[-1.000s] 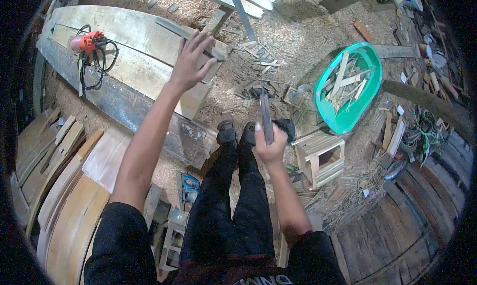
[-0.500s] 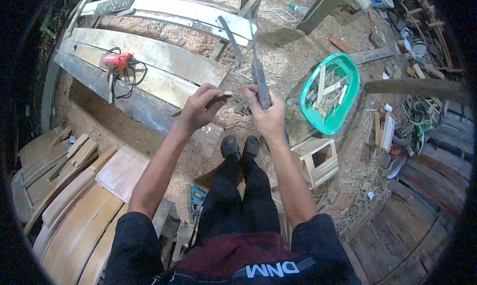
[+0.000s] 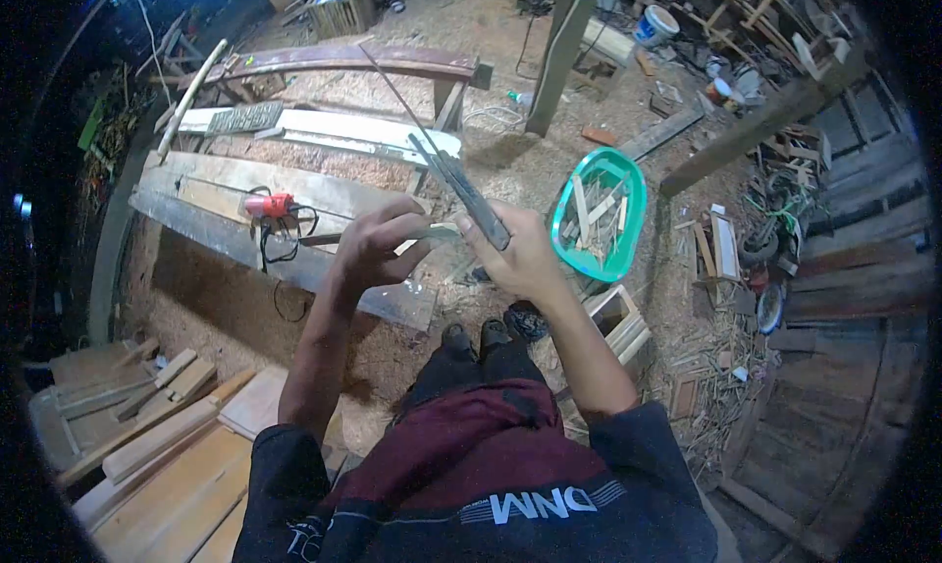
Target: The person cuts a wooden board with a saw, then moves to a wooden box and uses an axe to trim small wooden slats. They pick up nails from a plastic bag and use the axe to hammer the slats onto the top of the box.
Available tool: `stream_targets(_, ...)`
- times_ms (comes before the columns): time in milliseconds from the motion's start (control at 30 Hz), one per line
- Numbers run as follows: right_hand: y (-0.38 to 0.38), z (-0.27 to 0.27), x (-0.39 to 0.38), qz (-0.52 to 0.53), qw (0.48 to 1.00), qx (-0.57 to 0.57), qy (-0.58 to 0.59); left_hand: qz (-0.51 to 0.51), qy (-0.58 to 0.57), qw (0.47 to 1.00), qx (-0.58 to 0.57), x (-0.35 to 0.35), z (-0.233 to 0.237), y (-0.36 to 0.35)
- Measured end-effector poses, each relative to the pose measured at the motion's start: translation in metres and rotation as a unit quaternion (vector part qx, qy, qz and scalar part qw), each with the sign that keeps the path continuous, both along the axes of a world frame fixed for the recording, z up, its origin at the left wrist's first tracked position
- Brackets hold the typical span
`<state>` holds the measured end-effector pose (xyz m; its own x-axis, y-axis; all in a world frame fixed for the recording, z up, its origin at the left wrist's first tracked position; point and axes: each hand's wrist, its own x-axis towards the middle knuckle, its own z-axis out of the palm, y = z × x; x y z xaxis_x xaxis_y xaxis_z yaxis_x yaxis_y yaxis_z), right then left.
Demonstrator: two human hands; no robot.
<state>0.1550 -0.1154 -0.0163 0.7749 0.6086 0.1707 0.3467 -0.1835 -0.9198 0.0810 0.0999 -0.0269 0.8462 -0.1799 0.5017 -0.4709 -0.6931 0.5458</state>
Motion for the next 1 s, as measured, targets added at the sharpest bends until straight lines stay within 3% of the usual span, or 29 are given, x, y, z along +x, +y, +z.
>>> stream_targets(100, -0.011, 0.028, -0.012, 0.007, 0.999, 0.036, -0.005, -0.022, -0.010, 1.000, -0.016, -0.009, 0.021, -0.011)
stream_targets(200, -0.020, 0.054, -0.027, -0.004, 0.995, 0.064, 0.080, -0.044, -0.039, 0.996, -0.061, -0.015, 0.037, -0.024)
stream_targets(233, -0.025, 0.067, -0.032, -0.010, 0.980, 0.051, 0.190, -0.054, -0.063, 0.993, -0.085, -0.013, 0.038, -0.031)
stream_targets(333, -0.024, 0.077, -0.047, -0.065, 0.990, 0.091, 0.086, -0.074, -0.053, 0.981, -0.170, -0.014, 0.022, -0.048)
stream_targets(367, -0.024, 0.067, -0.047, -0.109, 0.993, 0.043, -0.006, -0.078, -0.038, 0.976, -0.198, -0.013, 0.011, -0.054)
stream_targets(467, -0.019, 0.068, -0.053, -0.142, 0.982, 0.122, 0.035, -0.096, 0.182, 0.876, -0.436, -0.024, 0.007, -0.079)
stream_targets(600, -0.013, 0.071, -0.058, -0.152, 0.948, 0.249, 0.128, -0.156, 0.284, 0.752, -0.574, -0.023, 0.022, -0.093)
stream_targets(667, -0.011, 0.064, -0.057, -0.216, 0.950, 0.226, -0.003, -0.178, 0.325, 0.697, -0.614, -0.019, 0.026, -0.095)
stream_targets(733, -0.016, 0.054, -0.054, -0.312, 0.922, 0.149, -0.175, -0.094, 0.306, 0.670, -0.670, -0.010, 0.022, -0.095)
stream_targets(767, -0.023, 0.054, -0.048, -0.335, 0.891, 0.182, -0.246, -0.050, 0.297, 0.652, -0.696, -0.004, 0.016, -0.096)
stream_targets(833, -0.042, 0.075, -0.047, -0.370, 0.878, 0.208, -0.221, -0.048, 0.323, 0.648, -0.688, 0.010, -0.018, -0.068)
stream_targets(900, -0.063, 0.081, -0.037, -0.388, 0.879, 0.198, -0.196, -0.068, 0.352, 0.662, -0.658, 0.012, -0.021, -0.062)
stream_targets(1000, -0.086, 0.062, -0.037, -0.394, 0.897, 0.143, -0.142, -0.045, 0.352, 0.679, -0.643, 0.008, 0.020, -0.105)
